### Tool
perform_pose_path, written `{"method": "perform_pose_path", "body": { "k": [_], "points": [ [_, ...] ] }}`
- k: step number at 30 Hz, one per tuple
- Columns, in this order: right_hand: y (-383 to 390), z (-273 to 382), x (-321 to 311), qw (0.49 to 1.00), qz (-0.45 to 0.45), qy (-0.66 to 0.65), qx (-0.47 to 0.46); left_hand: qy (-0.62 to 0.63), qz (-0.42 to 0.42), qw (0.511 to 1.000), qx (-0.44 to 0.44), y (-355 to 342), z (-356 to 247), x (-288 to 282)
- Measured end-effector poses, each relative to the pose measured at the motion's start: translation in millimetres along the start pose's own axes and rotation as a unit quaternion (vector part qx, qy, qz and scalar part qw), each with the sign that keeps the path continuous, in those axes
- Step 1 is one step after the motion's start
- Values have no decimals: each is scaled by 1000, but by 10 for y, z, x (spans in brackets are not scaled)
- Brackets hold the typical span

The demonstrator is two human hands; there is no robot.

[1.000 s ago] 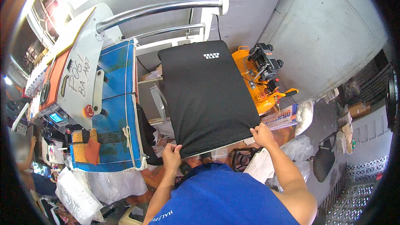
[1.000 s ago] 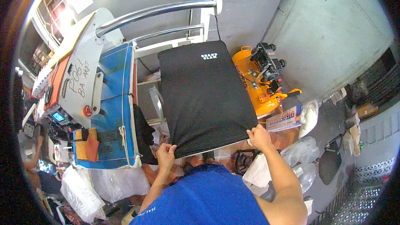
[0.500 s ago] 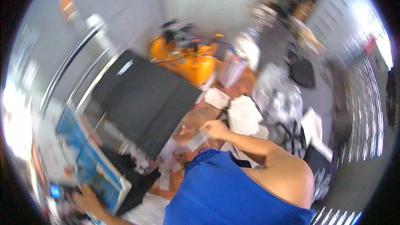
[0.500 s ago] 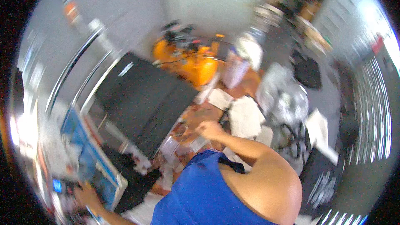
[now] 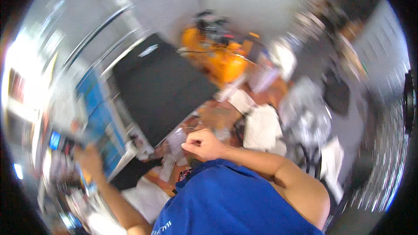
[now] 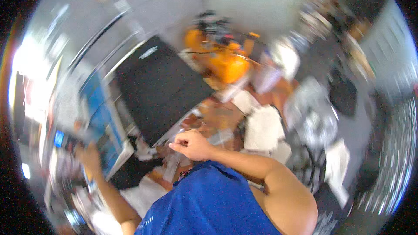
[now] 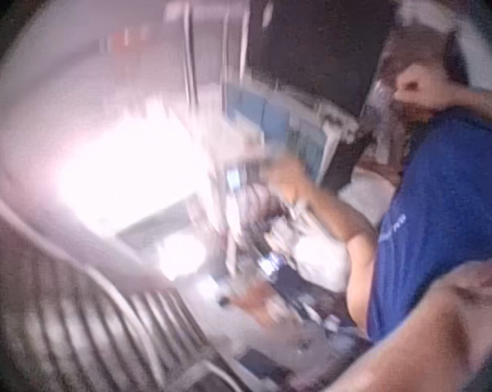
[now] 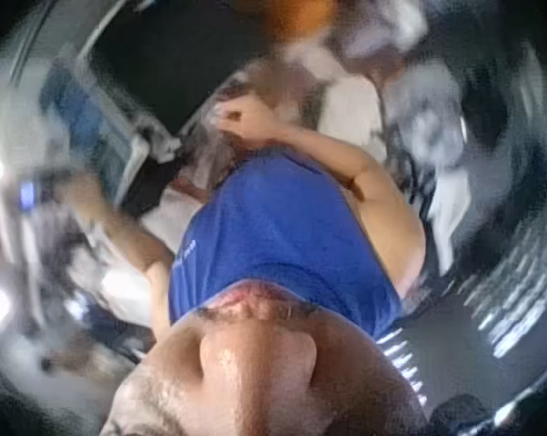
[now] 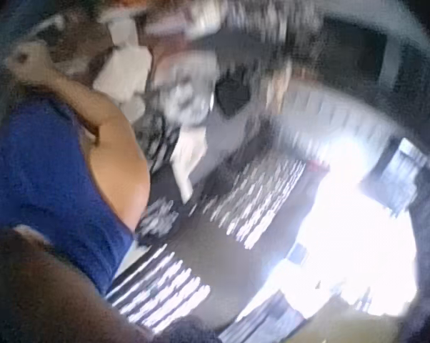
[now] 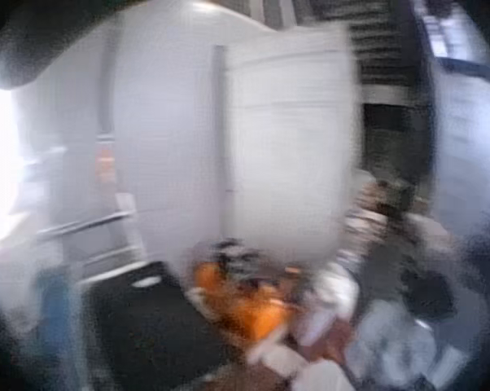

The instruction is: The person unpacks a black t-shirt from a plastic bag, places it on a heat press, aligns a small rectangular label, and operates the press. The person then flips the shirt, aligns a larger front graphic, and presses again. The finished shirt is removed and placed aside.

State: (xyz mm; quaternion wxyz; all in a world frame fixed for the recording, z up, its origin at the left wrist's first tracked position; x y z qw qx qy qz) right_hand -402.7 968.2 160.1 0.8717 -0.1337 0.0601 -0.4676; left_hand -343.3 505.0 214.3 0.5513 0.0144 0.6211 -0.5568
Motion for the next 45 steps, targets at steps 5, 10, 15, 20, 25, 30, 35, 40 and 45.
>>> {"method": "perform_pose_path", "body": {
  "k": [5, 10, 15, 20, 25, 30, 35, 40, 45],
  "points": [
    [-618, 543, 888, 963, 152, -187, -119, 726, 363, 581, -59, 1285, -1042, -1397],
    [-808, 494, 1899, 950, 237, -105, -173, 688, 416, 555, -212, 1782, -207, -1251],
    [-1884, 351, 1661, 885, -135, 370, -249, 558, 252, 549, -569, 2874, 1460, 290],
    [-2550, 85, 1735, 965, -200, 130, -109, 434, 123, 333, -828, 4647, 3310, 1926],
    [-2528, 85, 1463, 849, -355, 330, -209, 387, 161, 313, -852, 4133, 3741, 2464],
    [-2720, -125, 1283, 865, -377, 276, -185, 306, 89, 803, -503, 2906, 3892, 2594],
    [-2929, -303, 692, 883, -364, 210, -209, 356, 109, 920, -121, 473, 3003, 2531],
    [-3075, -265, 635, 877, -418, 161, -171, 139, 185, 971, 66, -202, 2393, 3322],
    [-3044, -274, 634, 870, -424, 97, -231, 340, 306, 889, 14, -563, 2321, 3634]
  ]
}}
Point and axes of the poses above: each hand's wrist, its own y-axis away from the middle knuckle, its own x-axis out of the palm, z = x × y, the point moved 1 cm from there along -y, towards the middle knuckle, and after that the axes turned 15 degrees about -y, right-handed, at the moved point
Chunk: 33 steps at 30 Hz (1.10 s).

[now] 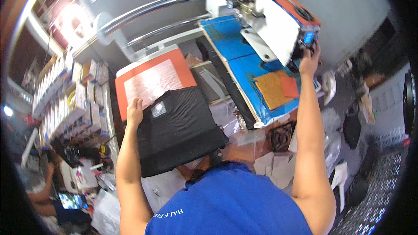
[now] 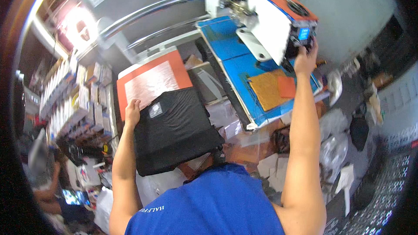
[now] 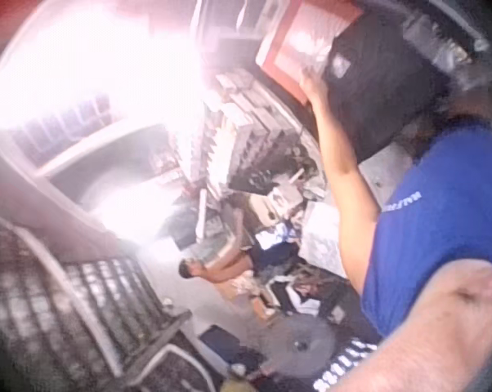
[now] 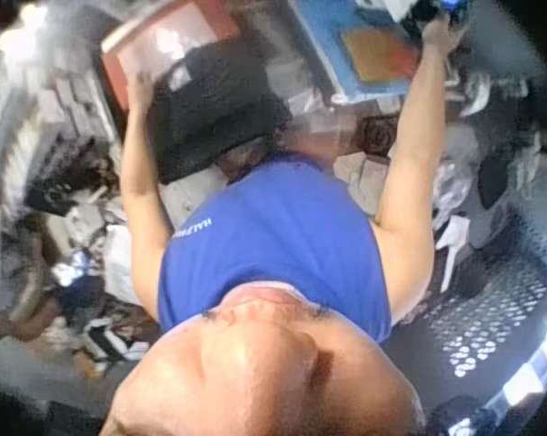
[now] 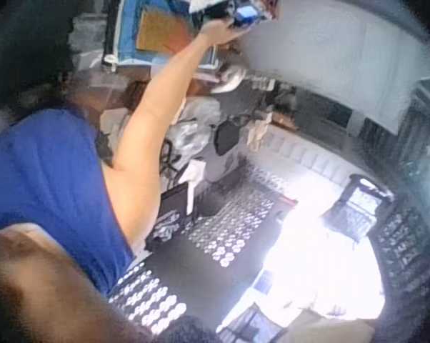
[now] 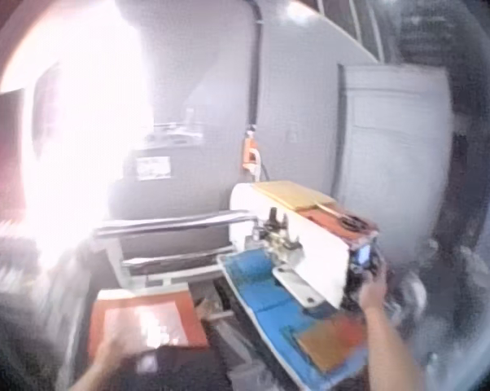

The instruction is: The person unpacks a black t-shirt from a plastic bag, places it on a heat press, aligns a small rectangular label, and operates the press. The person then flips the shirt, aligns a larger front graphic, and presses again. The finished shirt is removed and placed aside.

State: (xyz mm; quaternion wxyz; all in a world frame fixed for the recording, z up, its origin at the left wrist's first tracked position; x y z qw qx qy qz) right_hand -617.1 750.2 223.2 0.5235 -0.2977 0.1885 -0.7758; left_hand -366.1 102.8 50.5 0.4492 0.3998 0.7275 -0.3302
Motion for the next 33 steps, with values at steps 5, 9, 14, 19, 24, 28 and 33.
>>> {"method": "perform_pose_path", "body": {
  "k": [5, 9, 14, 19, 24, 28, 33],
  "points": [
    [47, 117, 119, 998, -23, 44, -28, -59, 84, 987, 124, -44, -180, 9],
    [72, 342, 115, 988, -50, 140, -30, 106, 154, 981, 56, -329, -763, -461],
    [55, 286, 31, 980, -58, 182, -46, 144, 168, 970, 105, -351, -2179, -763],
    [-6, 202, 98, 984, -42, 167, -53, 415, 380, 822, 87, 141, -3391, 101],
    [146, 422, 176, 897, -27, 374, -235, 544, 246, 802, 6, 299, -2608, -77],
    [1177, 816, 672, 969, 29, 192, -153, 5, -131, 991, 23, 344, -209, -462],
    [2868, -101, 1894, 933, 328, 92, 112, 345, 15, 911, -227, 848, 1514, -403]
  ]
}}
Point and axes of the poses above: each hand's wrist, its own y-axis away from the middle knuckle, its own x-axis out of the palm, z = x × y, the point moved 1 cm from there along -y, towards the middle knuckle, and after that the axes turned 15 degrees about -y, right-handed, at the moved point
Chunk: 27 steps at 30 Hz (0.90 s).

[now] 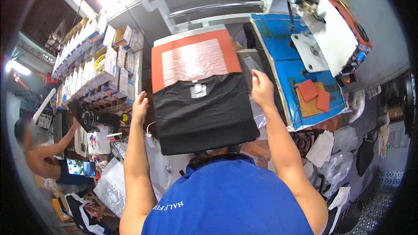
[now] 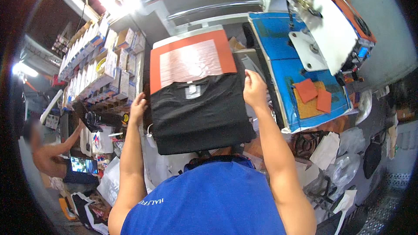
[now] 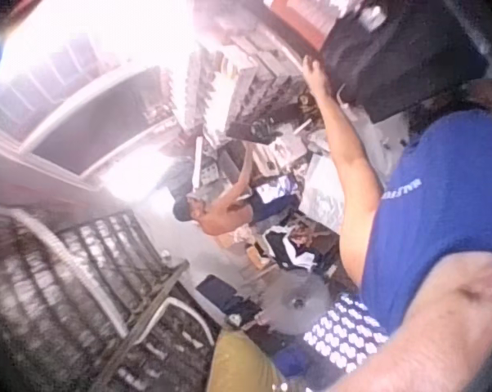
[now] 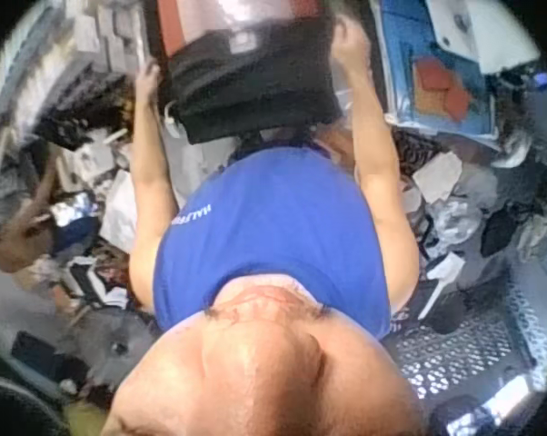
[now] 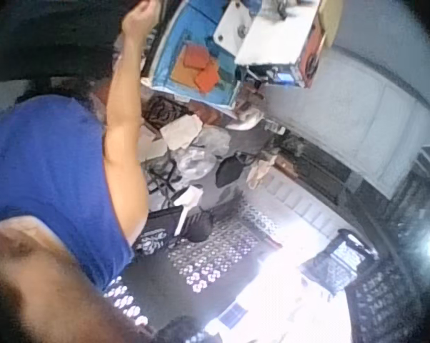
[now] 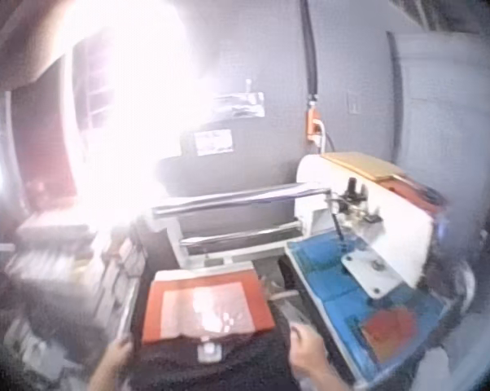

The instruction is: The person unpacks a black t-shirt from a plastic bag, places it on a heat press, aligns a small rectangular label, and operates the press. The person then flips the shirt, aligns a larger front graphic, and presses again. The finished shirt is removed and placed aside.

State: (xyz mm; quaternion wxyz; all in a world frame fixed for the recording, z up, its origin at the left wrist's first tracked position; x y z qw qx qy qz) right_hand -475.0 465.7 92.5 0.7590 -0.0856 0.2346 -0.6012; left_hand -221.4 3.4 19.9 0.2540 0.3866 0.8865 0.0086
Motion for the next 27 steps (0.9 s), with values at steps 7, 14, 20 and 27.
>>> {"method": "perform_pose_path", "body": {
  "k": [7, 14, 20, 27],
  "points": [
    [-447, -419, 83, 947, 152, 198, 203, -78, 74, 992, 66, 16, -169, -89],
    [-368, 408, -755, 921, 302, -28, 245, 110, 233, 953, 158, 654, -631, -629],
    [-651, 1489, -1103, 929, 264, 20, 259, -62, 159, 975, 142, 934, -1638, -1212],
    [-1952, 1550, -853, 957, 259, 126, 33, 14, 129, 985, 113, -74, -2337, -1455]
  ]
}}
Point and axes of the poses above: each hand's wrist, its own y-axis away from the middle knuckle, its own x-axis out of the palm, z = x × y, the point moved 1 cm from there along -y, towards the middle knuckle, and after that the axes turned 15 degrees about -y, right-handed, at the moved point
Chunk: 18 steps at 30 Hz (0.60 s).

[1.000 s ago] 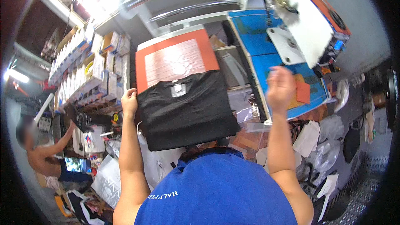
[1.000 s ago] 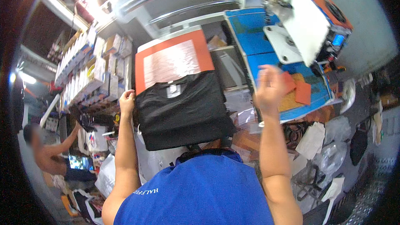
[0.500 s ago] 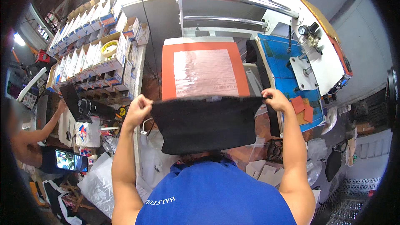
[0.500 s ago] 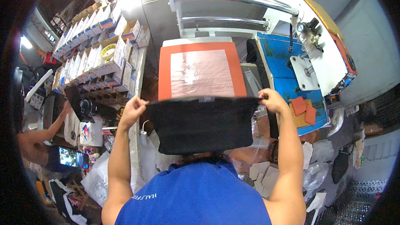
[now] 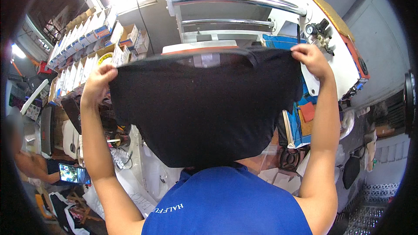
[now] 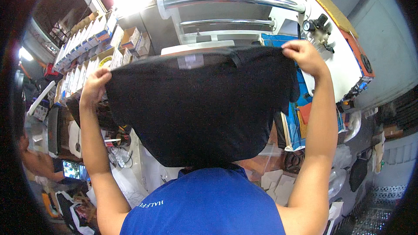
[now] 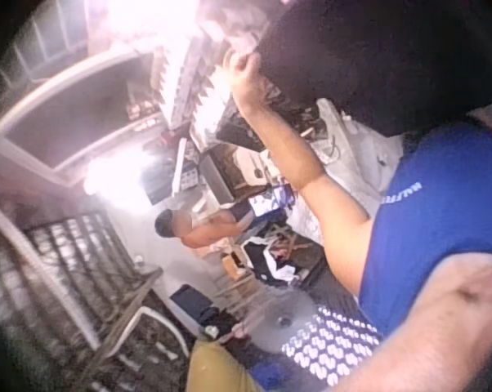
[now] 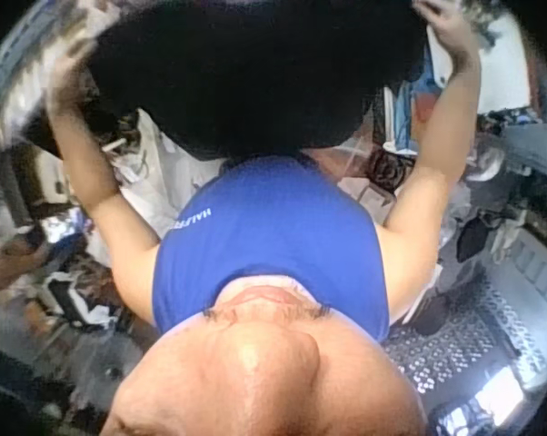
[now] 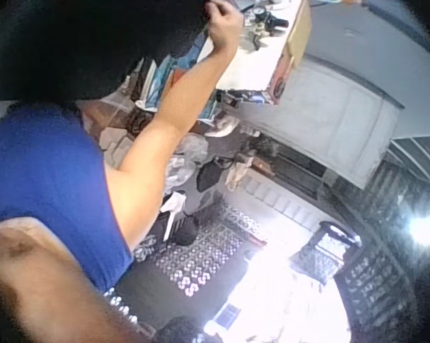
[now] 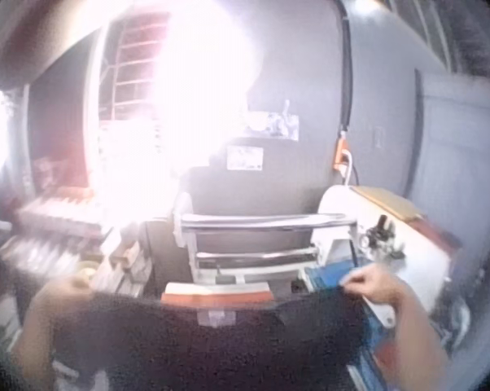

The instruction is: The person unpacks a black t-shirt from a plastic bag, places it on a heat press, aligns a small rectangular label, and operates the press. The person then flips the shirt, aligns a larger front graphic, and presses again. The finished shirt is removed and placed aside.

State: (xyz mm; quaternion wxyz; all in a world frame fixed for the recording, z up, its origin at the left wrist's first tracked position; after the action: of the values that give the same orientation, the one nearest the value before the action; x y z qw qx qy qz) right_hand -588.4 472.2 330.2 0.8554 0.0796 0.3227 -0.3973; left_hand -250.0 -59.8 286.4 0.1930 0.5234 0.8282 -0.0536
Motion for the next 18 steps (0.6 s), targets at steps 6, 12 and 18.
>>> {"method": "perform_pose_path", "body": {
  "k": [6, 12, 18],
  "points": [
    [-1180, -560, 324, 991, 14, 83, 108, -210, -68, 972, -83, -1104, 266, 46],
    [-1960, -1317, 1190, 918, -113, -147, 352, -70, -164, 958, -224, -2011, 1041, 414],
    [-2464, -2079, 1787, 933, -104, -194, 284, 73, -164, 958, -224, -2537, 1734, 538]
  ]
}}
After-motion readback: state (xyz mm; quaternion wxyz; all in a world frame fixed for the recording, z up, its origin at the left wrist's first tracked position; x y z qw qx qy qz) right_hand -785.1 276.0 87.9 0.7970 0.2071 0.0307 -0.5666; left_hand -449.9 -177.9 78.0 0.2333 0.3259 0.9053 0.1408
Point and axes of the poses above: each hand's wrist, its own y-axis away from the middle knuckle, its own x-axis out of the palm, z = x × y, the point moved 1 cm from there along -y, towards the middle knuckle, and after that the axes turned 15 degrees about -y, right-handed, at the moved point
